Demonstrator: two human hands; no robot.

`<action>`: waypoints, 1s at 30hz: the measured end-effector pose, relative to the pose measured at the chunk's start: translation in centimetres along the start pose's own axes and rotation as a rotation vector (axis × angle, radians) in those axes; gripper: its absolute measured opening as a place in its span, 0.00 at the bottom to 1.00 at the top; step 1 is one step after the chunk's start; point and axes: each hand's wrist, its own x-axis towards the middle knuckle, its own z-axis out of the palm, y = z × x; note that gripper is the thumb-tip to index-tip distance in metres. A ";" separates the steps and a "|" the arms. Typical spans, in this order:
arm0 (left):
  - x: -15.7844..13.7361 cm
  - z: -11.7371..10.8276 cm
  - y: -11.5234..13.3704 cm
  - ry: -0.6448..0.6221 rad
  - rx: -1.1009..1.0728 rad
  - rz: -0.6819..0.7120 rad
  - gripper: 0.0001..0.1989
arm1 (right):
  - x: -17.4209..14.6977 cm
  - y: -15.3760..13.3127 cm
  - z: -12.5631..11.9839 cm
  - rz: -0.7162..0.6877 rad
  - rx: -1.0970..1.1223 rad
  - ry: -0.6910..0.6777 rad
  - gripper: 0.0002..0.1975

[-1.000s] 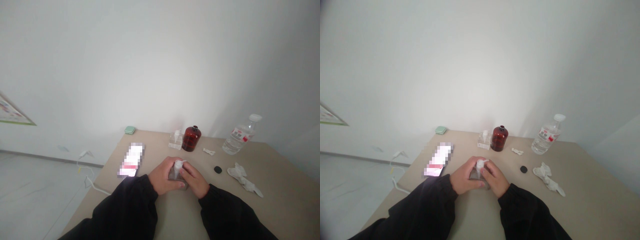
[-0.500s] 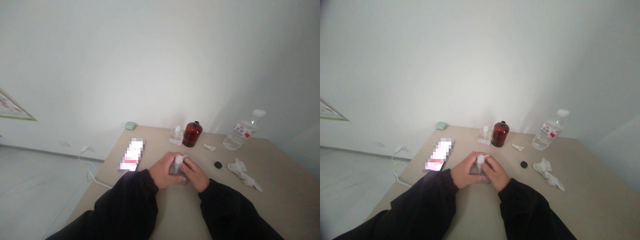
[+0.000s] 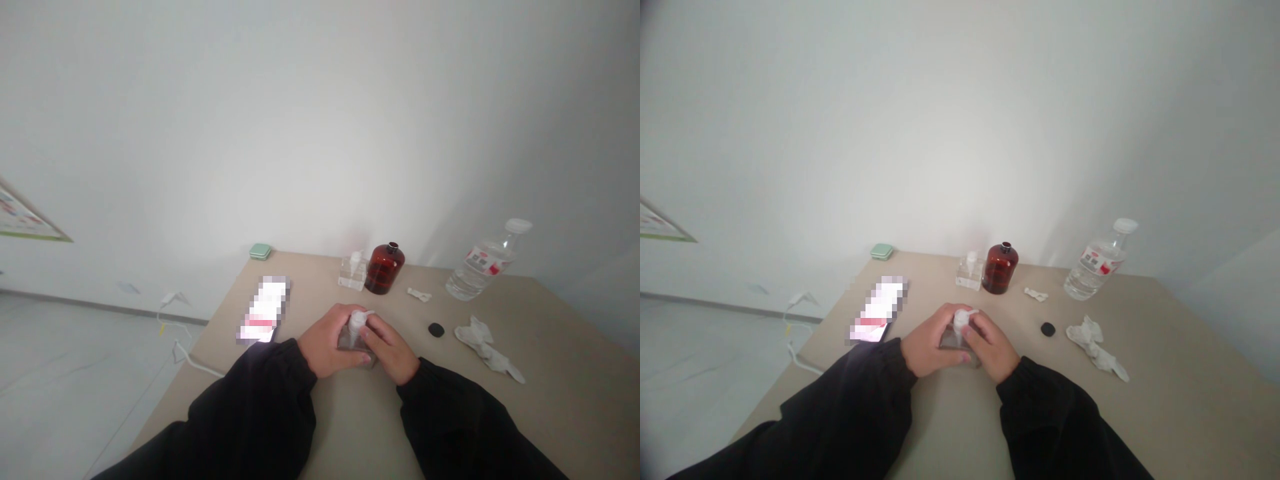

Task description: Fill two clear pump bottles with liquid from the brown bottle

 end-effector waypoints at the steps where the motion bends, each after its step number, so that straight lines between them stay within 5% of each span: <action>1: 0.0 0.0 0.0 -0.003 -0.003 0.000 0.36 | 0.0 0.1 0.0 -0.007 -0.003 0.000 0.21; 30: 0.0 -0.1 0.1 -0.005 -0.013 -0.001 0.36 | 0.0 0.5 -0.1 -0.030 -0.007 -0.008 0.20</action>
